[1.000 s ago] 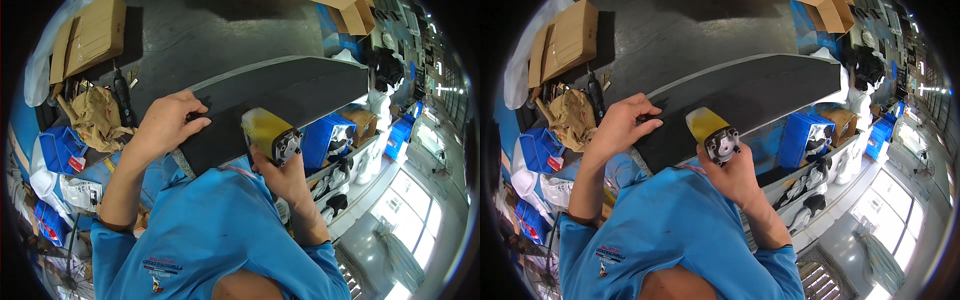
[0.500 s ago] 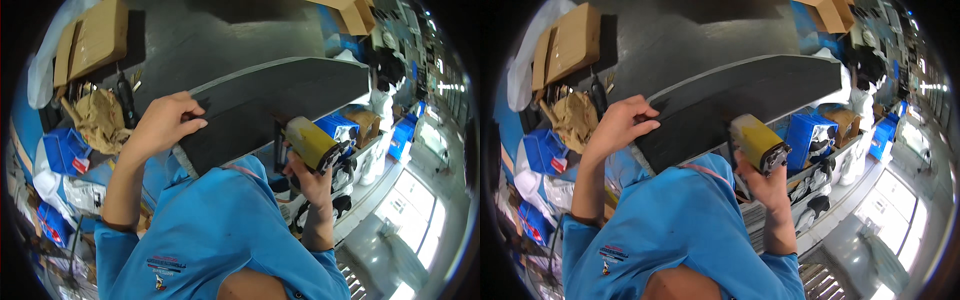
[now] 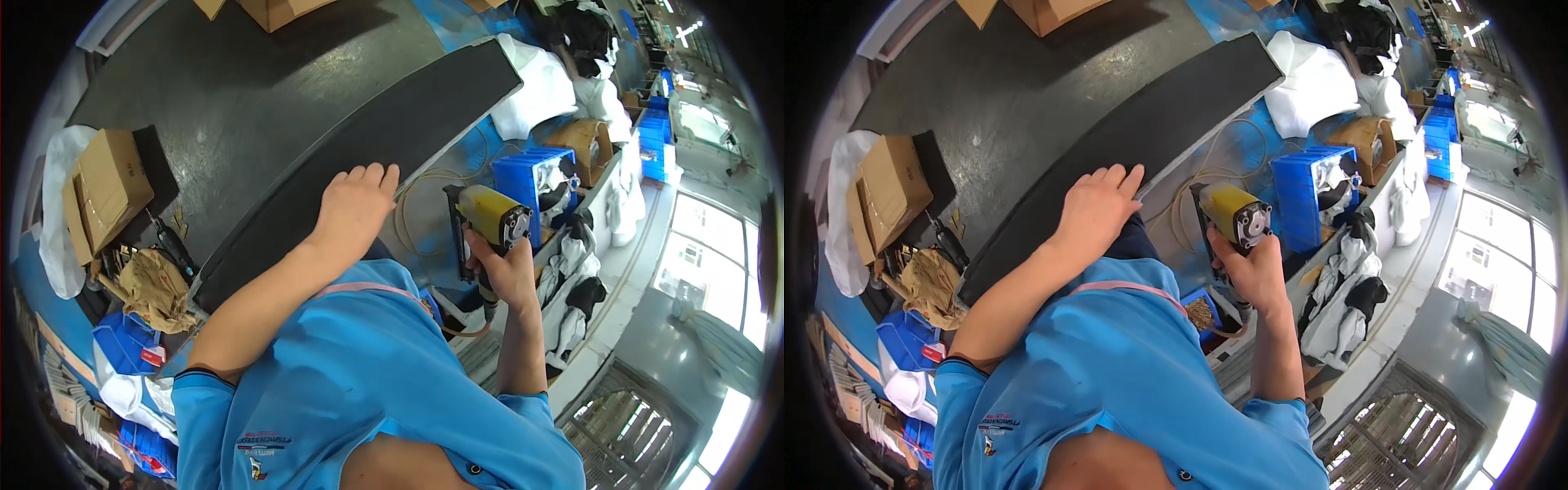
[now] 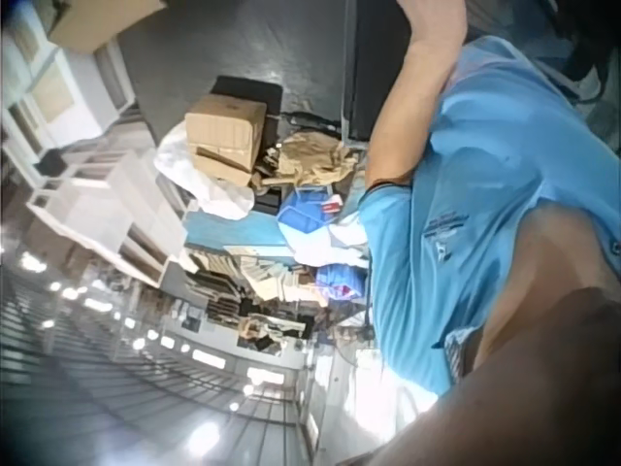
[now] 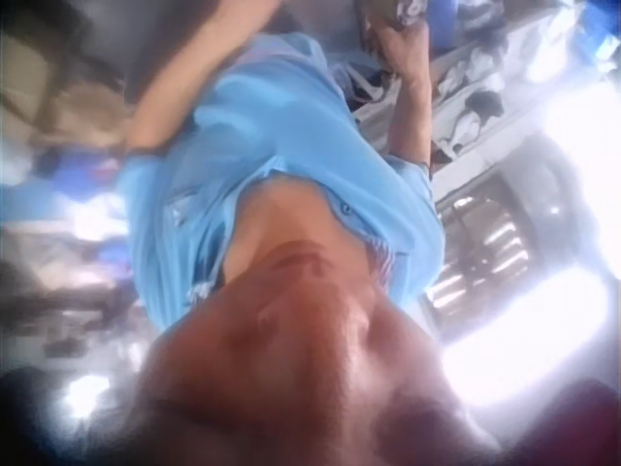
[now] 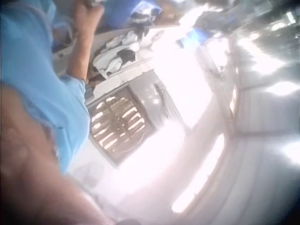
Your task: The person uses a pneumatic staple gun to attach a black fabric strip to the edge of a curved gray foam piece. They repeatedly position the fabric, fire the staple gun along the edge, and adjust the material to ensure it is secured. The work is performed on a workbench in a workshop environment.
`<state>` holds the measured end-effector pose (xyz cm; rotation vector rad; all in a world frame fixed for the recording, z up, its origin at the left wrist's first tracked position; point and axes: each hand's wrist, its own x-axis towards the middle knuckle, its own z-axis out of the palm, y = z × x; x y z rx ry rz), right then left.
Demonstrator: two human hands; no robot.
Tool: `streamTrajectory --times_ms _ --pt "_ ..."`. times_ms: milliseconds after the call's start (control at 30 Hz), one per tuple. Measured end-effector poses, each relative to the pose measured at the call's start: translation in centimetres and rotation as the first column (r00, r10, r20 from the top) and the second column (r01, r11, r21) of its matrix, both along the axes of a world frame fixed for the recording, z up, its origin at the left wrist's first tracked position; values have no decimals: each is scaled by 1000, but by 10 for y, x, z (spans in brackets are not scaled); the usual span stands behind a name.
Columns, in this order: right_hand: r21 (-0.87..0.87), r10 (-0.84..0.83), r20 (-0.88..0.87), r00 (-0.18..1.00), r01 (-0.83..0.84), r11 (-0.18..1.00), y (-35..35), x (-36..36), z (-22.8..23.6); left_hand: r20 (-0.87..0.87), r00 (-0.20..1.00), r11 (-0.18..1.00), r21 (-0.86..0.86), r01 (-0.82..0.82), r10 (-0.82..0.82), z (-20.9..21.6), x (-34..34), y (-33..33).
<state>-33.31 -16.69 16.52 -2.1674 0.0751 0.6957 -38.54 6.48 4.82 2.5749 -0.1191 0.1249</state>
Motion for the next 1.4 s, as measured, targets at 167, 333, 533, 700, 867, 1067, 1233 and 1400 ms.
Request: streamTrajectory --times_ms 167,333,533,700,867,1067,1233,1400 --pt "79 5 -55 998 -1 997 -58 49 -29 -101 994 999 16 37 -35 9 10 5" --pt "139 53 -79 996 -41 989 -78 86 -39 -146 989 994 95 46 -32 28 19 -9" --pt "156 151 -82 985 -137 978 -64 97 -39 -38 999 1000 -2 7 -7 25 15 -16" --pt "281 208 -171 963 -155 947 -26 82 -21 21 999 998 51 48 -50 15 10 -22" --pt "74 285 -128 950 -278 958 -4 79 -27 54 996 994 90 65 -70 10 9 -23" --pt "-14 344 -32 938 -345 939 14 76 -16 63 996 997 55 52 -55 7 4 -24" --pt "-89 353 -113 929 -363 927 18 78 -9 53 997 994 93 53 -58 5 1 -21" --pt "-21 354 -106 929 -358 934 26 67 -4 70 996 995 84 50 -56 5 -2 -17"
